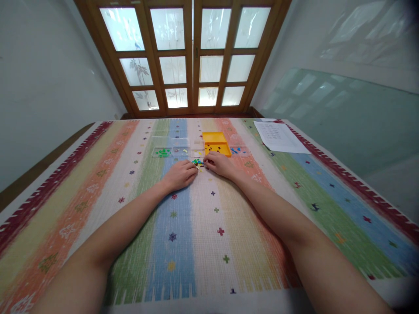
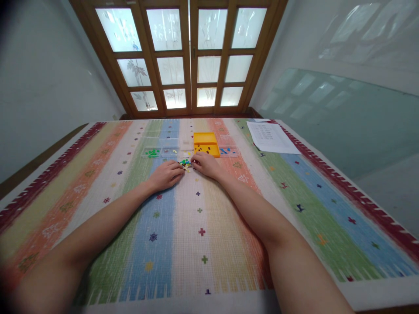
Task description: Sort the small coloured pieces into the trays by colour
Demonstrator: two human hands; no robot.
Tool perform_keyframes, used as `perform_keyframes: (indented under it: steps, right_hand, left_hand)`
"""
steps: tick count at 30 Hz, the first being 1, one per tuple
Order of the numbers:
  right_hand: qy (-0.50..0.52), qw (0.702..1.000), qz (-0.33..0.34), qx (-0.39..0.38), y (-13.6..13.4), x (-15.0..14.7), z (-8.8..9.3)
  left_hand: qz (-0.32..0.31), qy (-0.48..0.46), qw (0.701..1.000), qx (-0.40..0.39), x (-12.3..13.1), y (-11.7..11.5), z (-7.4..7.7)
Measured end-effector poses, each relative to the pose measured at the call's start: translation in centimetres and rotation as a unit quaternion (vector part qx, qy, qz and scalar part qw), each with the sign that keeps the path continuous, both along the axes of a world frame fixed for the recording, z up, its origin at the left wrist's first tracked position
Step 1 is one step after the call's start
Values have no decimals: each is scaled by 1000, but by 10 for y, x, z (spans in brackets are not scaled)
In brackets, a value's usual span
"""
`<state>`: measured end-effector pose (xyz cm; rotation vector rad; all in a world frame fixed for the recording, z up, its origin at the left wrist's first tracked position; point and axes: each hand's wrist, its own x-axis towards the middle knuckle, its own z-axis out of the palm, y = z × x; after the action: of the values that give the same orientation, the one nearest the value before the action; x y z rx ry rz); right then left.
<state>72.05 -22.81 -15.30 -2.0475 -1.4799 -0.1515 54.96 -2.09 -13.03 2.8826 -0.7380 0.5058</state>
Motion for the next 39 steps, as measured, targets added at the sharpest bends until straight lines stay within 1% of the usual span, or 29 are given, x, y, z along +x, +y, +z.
perform_keyframes:
  steps: [5,8,10,11,14,16,18,21,24,28,31,33,36,39]
  right_hand:
    - [8,990,-128,66,-8,20,1]
    - [23,984,-164,72,-13,29,0]
    - [35,986,-154,55,-15,30,-1]
    - [40,990,-133,39,-15,30,-1]
    - [45,998,-35,-29,-15,23,0]
    - [34,997,10,-70,-13,17,3]
    - [17,995,20,-98,-11,11,5]
    - [-3,994,7,-113,-8,7,6]
    - [-17,996,-27,-81,-6,7,6]
    - [-25,990,-137,-10,-9,12,7]
    - [-18,976,-218,2,-13,21,6]
    - [-10,965,-260,8,-16,27,4]
    - [-1,959,-283,8,-18,32,2]
    - [-10,964,-267,-1,-16,31,1]
  left_hand:
    - [-16,10,1000,4,-2,-6,2]
    - [-24,21,999,4,-2,-7,2]
    - [-31,28,999,2,-2,-8,1]
    - [-34,31,999,0,-2,-8,0]
    - [-32,38,999,0,-2,-7,-3]
    - [-29,45,999,2,-2,-7,-5]
    - [-28,51,998,4,-1,-6,-6]
    - [-29,57,998,4,-1,-6,-6]
    - [-30,60,998,9,-1,-6,-6]
    - [-32,57,998,19,-1,-6,-6]
    - [-29,52,998,26,0,-6,-6]
    - [-27,49,998,29,0,-7,-5]
    - [-19,42,998,34,-1,-7,-4]
    - [-13,38,998,38,-2,-8,-3]
